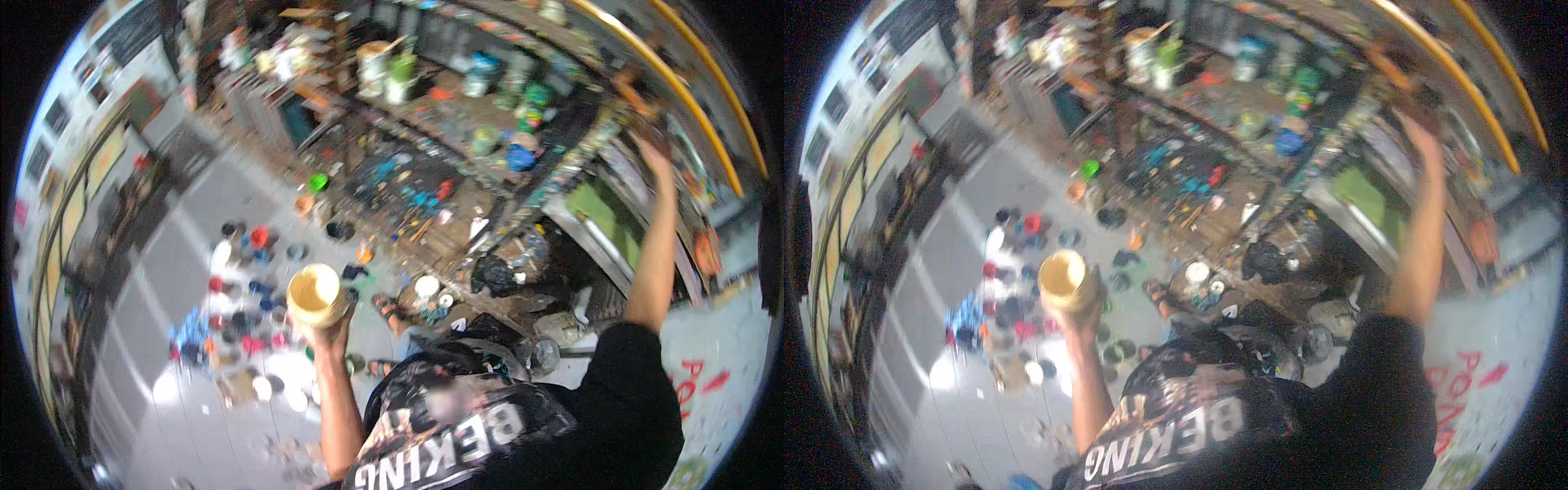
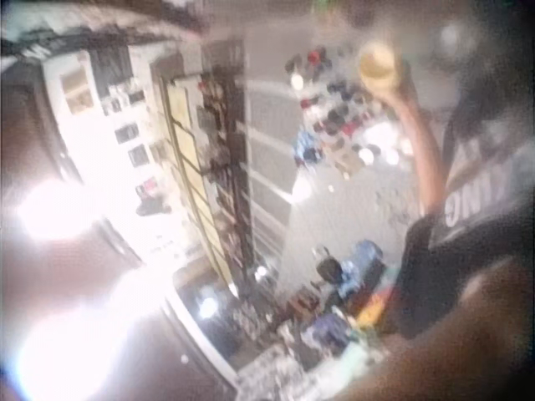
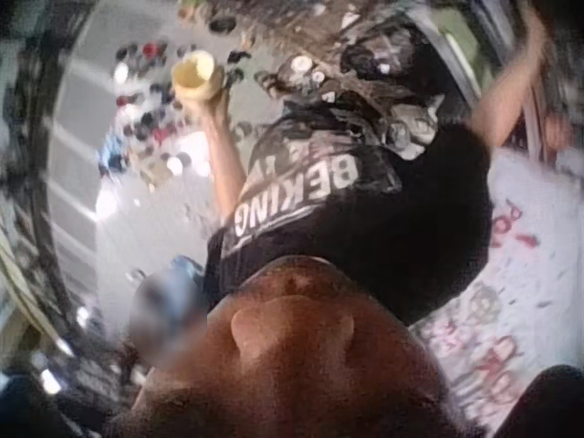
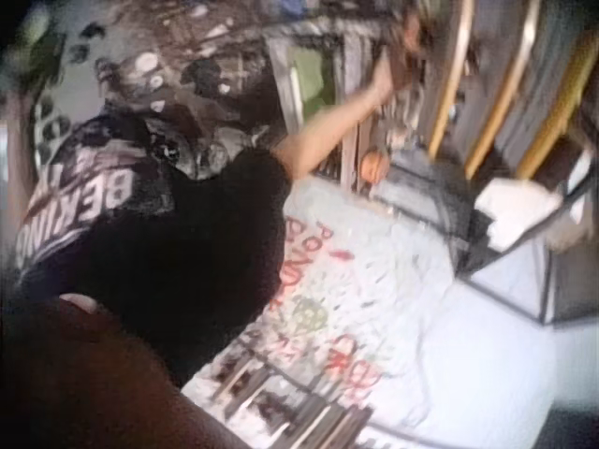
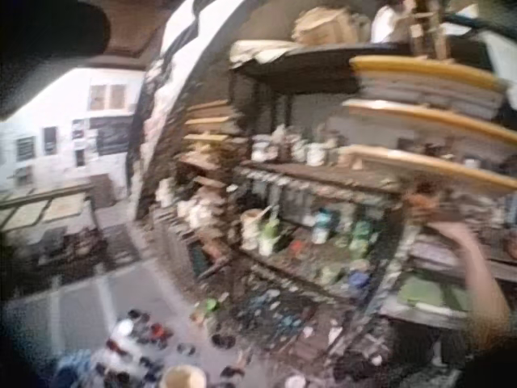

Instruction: The person cleans the rim of an ink bucket with a cloth, selects different colors of ink from several small containers, and mixes a dark blue ink into a cream-colored base using a palette knife.

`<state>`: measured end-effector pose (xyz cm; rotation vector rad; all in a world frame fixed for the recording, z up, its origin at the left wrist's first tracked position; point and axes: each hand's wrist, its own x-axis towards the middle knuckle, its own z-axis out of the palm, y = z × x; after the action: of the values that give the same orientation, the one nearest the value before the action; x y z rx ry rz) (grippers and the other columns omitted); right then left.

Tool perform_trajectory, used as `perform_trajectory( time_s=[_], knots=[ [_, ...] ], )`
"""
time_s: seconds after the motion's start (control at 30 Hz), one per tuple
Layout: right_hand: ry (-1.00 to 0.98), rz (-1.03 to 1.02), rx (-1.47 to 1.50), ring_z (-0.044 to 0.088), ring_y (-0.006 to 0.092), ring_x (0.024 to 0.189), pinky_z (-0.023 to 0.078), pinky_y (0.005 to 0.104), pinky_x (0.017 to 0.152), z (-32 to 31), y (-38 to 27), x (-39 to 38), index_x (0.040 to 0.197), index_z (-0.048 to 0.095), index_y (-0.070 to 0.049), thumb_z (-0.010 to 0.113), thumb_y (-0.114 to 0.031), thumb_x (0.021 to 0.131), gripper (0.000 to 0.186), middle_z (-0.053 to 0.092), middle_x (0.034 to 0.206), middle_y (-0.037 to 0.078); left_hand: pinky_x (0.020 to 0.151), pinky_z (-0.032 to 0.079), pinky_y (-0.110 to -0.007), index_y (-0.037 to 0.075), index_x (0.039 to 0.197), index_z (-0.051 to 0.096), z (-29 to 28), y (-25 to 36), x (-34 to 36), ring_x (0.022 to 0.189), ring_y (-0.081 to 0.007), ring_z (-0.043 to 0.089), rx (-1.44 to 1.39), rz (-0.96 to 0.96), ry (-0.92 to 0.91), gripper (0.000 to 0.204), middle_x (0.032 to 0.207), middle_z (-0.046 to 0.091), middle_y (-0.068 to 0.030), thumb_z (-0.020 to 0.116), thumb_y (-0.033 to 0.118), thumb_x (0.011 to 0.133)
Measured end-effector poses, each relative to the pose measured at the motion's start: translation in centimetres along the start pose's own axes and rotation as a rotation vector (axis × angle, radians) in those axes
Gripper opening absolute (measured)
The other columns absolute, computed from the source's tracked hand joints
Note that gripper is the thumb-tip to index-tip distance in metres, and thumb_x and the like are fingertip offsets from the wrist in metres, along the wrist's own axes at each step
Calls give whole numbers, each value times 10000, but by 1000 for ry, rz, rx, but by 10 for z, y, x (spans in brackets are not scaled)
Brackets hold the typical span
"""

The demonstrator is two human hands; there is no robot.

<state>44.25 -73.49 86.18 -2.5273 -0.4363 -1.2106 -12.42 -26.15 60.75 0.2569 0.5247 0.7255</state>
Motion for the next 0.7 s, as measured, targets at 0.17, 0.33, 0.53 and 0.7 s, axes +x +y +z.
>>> perform_trajectory(
  time_s=[0.17, 0.33, 0.53, 0.7],
  knots=[
    [100, 1, 207, 520, 320, 1279, 427, 425, 1061, -142, -185, -165, 1418, 444, -43, 784, -244, 709, 811, 530, 1383, 185, 950, 444, -567, 226, 1263, 567, 7, 2, 5, 1142, -270, 573, 75, -8, 69, 505, 1259, 589, -23, 386, 570, 941],
    [-678, -215, 652, 561, 342, 1183, 460, 409, 1013, -140, -347, -261, 1439, 394, -28, 850, -118, 638, 926, 553, 1271, 185, 931, 471, -536, 193, 1314, 535, 17, -11, 2, 1174, -260, 578, 133, -70, -15, 563, 1294, 577, -40, 333, 585, 963],
    [-974, -761, 588, 457, 393, 1229, 442, 474, 1011, -95, -434, -271, 1532, 242, -51, 836, -195, 613, 1104, 458, 1276, 225, 881, 551, -514, 142, 1354, 467, 19, -23, -19, 1164, -268, 607, 237, -25, -13, 540, 1323, 557, -76, 352, 538, 1005],
    [-1090, -998, 429, 456, 419, 1211, 432, 465, 1015, -96, -462, -262, 1527, 238, -35, 846, -215, 605, 1120, 461, 1256, 237, 846, 571, -507, 96, 1329, 466, 3, -30, -24, 1101, -275, 645, 181, 57, 47, 537, 1256, 589, -104, 367, 518, 1012]
  ],
)
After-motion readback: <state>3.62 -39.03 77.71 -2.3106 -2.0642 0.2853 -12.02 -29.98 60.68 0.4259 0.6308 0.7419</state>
